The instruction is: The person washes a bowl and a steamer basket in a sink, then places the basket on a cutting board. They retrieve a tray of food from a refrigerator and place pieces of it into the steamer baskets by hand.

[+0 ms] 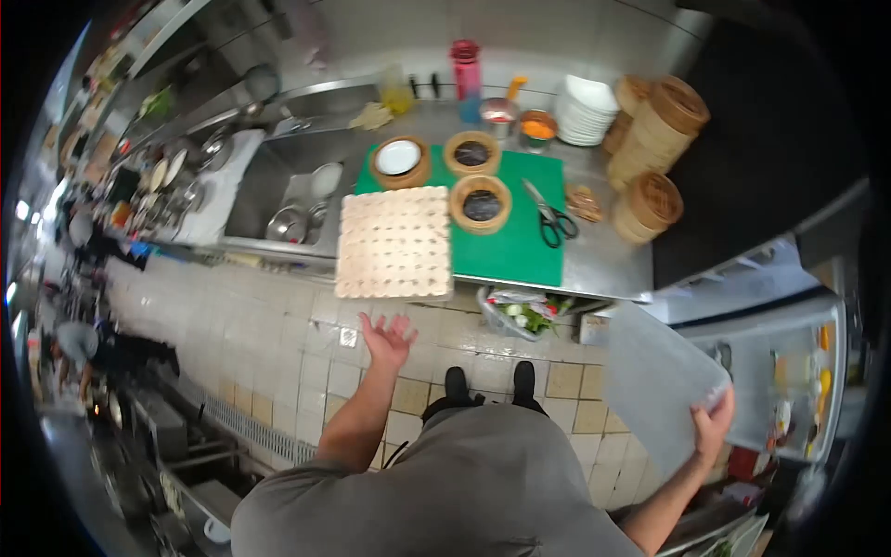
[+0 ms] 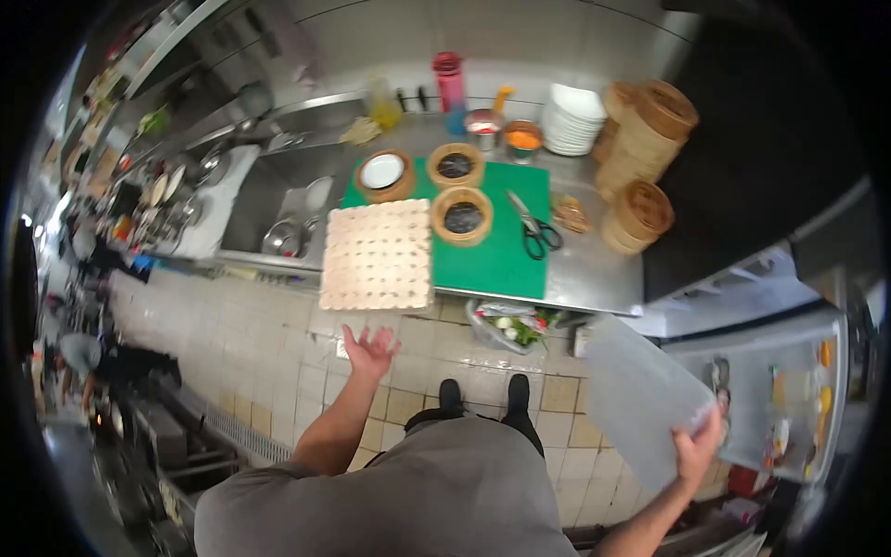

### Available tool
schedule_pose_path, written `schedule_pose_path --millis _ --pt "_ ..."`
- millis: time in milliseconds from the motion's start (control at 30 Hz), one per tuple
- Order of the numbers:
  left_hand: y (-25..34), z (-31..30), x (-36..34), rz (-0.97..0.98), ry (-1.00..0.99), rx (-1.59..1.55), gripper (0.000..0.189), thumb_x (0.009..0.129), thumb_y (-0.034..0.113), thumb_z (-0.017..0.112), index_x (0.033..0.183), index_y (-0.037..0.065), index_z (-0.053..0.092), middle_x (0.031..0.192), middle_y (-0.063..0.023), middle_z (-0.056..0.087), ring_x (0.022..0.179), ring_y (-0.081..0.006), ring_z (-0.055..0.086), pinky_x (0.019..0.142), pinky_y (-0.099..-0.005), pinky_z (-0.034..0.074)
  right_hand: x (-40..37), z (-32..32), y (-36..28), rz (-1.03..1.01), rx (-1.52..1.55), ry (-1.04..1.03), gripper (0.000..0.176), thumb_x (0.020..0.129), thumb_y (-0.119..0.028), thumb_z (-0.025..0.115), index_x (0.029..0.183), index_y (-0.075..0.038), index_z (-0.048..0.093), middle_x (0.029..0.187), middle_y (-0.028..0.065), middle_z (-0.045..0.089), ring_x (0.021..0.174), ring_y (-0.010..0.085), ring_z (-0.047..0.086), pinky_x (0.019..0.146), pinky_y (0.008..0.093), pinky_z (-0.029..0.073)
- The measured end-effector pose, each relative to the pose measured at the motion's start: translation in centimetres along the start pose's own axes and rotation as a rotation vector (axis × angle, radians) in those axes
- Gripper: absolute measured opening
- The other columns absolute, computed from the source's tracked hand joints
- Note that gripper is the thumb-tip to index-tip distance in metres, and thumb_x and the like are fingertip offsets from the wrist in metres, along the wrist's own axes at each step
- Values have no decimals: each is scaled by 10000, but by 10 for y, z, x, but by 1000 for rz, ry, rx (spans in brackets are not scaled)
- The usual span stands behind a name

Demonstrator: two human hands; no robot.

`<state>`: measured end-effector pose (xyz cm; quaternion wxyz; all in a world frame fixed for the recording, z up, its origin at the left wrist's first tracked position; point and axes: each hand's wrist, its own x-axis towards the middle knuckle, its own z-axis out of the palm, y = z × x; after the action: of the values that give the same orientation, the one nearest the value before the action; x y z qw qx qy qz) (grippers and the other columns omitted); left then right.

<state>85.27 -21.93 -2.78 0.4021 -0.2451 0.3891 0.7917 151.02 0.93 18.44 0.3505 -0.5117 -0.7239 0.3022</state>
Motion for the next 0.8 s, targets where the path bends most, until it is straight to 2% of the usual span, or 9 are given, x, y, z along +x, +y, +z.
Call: schedule_pose_path --millis 67,133,167,233,367,500,600,667,800 --pt "-56 -4 -16 -194 -66 188 1114 857 673 682 1640 195 50 1616 -187 300 1468 -340 369 1182 -650 245 15 41 -77 13 13 -28 729 686 -213 769 1343 29 563 1271 112 617 1193 233 576 1050 396 439" --pt "-104 12 -43 -118 -616 1011 1029 854 424 809 1602 145 160 1553 -171 380 1410 -317 435 1171 -578 304 30 80 -83 -40 273 21 601 673 -245 758 1217 -22 632 1069 66 647 1009 211 627 917 376 494" --pt "-121 44 -65 -163 -671 1037 1029 854 424 809 1602 145 160 1553 -171 380 1410 -317 435 1171 -578 304 52 90 -97 -138 329 -76 522 669 -255 762 1126 -36 636 992 45 616 941 182 606 855 366 494" --pt "-138 115 -120 418 -1036 1134 845 842 122 796 1510 107 280 1477 -147 452 1374 -274 450 1132 -495 380 83 106 -92 -131 552 -345 509 700 -300 815 1098 -44 628 974 3 578 937 125 567 839 307 471" --pt "-157 174 -124 297 -806 751 856 750 -39 796 1476 29 348 1427 -117 513 1313 -251 517 1111 -391 416 119 107 -76 -192 753 -479 506 747 -175 792 1192 -23 604 1114 27 596 1031 129 570 898 304 471" --pt "-170 171 -138 576 -743 968 766 756 17 838 1405 19 432 1314 -96 598 1206 -220 590 1045 -376 472 142 83 -5 -232 784 -480 473 829 -137 771 1249 -10 593 1187 52 616 1115 154 584 969 327 480" --pt "-205 203 -216 575 -680 1055 672 738 53 893 1282 31 499 1189 -74 642 1105 -192 625 980 -355 506 177 35 83 -115 717 -802 457 905 -137 742 1312 -3 581 1225 80 645 1186 175 595 1021 342 487" --pt "-233 205 -232 640 -659 1068 630 724 54 911 1210 41 509 1138 -62 645 1063 -172 623 953 -345 510 219 13 159 354 975 -455 314 990 -280 681 1185 -40 626 1155 131 680 906 197 718 786 331 601" --pt "-264 203 -263 752 -496 1150 548 697 9 927 1040 69 504 1024 -38 637 967 -134 604 889 -323 509 350 -1 241 642 1120 183 374 1007 -415 636 992 -43 598 894 101 659 698 236 692 643 355 603"
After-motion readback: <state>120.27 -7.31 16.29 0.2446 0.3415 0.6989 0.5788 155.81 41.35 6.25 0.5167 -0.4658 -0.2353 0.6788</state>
